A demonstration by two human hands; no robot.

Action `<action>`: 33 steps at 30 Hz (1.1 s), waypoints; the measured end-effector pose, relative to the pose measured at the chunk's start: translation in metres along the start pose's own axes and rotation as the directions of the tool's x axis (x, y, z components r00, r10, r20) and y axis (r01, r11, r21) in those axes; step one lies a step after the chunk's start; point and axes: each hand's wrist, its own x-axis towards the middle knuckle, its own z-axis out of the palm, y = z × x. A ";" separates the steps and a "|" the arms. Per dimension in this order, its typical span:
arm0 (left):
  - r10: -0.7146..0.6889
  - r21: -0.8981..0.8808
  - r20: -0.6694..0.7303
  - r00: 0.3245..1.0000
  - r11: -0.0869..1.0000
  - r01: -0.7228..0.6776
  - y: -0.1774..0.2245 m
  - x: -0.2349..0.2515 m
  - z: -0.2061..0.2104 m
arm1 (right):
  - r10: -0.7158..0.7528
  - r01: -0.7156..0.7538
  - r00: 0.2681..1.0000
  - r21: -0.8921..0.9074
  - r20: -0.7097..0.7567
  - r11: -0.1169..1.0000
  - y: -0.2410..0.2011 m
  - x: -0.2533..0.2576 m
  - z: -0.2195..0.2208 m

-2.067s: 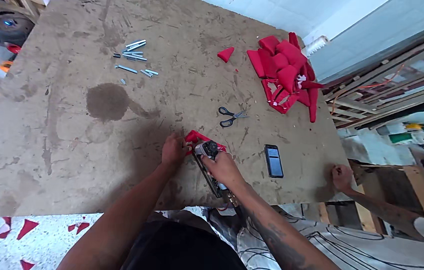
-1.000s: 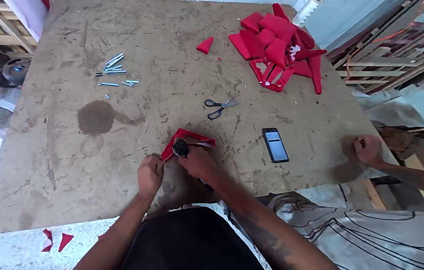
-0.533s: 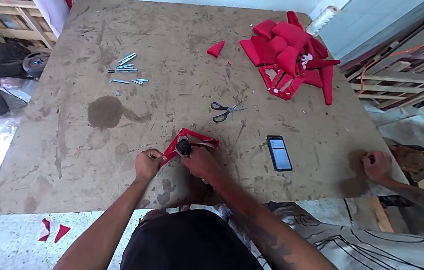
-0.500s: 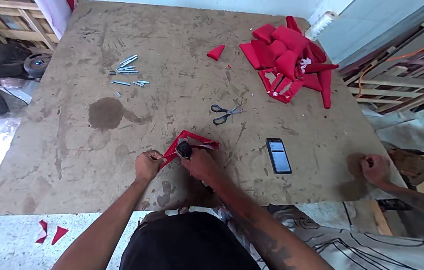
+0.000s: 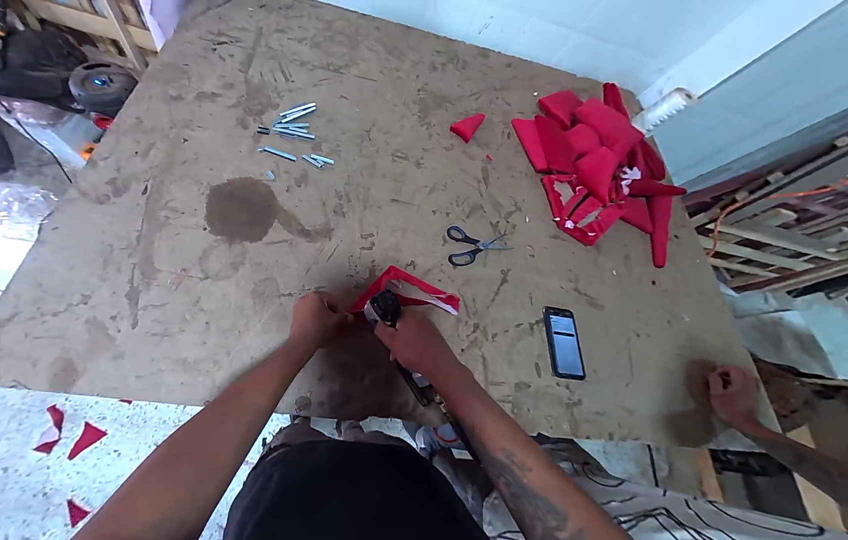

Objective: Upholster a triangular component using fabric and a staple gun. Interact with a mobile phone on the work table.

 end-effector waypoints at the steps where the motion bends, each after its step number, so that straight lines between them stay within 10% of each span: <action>1: -0.003 -0.007 0.004 1.000 1.000 0.003 0.000 0.001 -0.001 | -0.002 0.002 1.000 0.004 0.018 1.000 -0.001 0.000 0.002; 27: 0.024 -0.016 0.150 0.988 1.000 -0.022 -0.005 0.012 -0.016 | 0.069 -0.068 0.998 -0.094 0.005 0.993 -0.044 -0.013 0.036; 33: 0.270 -0.010 0.084 0.959 0.963 -0.271 -0.033 -0.045 -0.035 | 0.070 -0.068 0.997 -0.037 0.040 0.997 -0.042 -0.014 0.031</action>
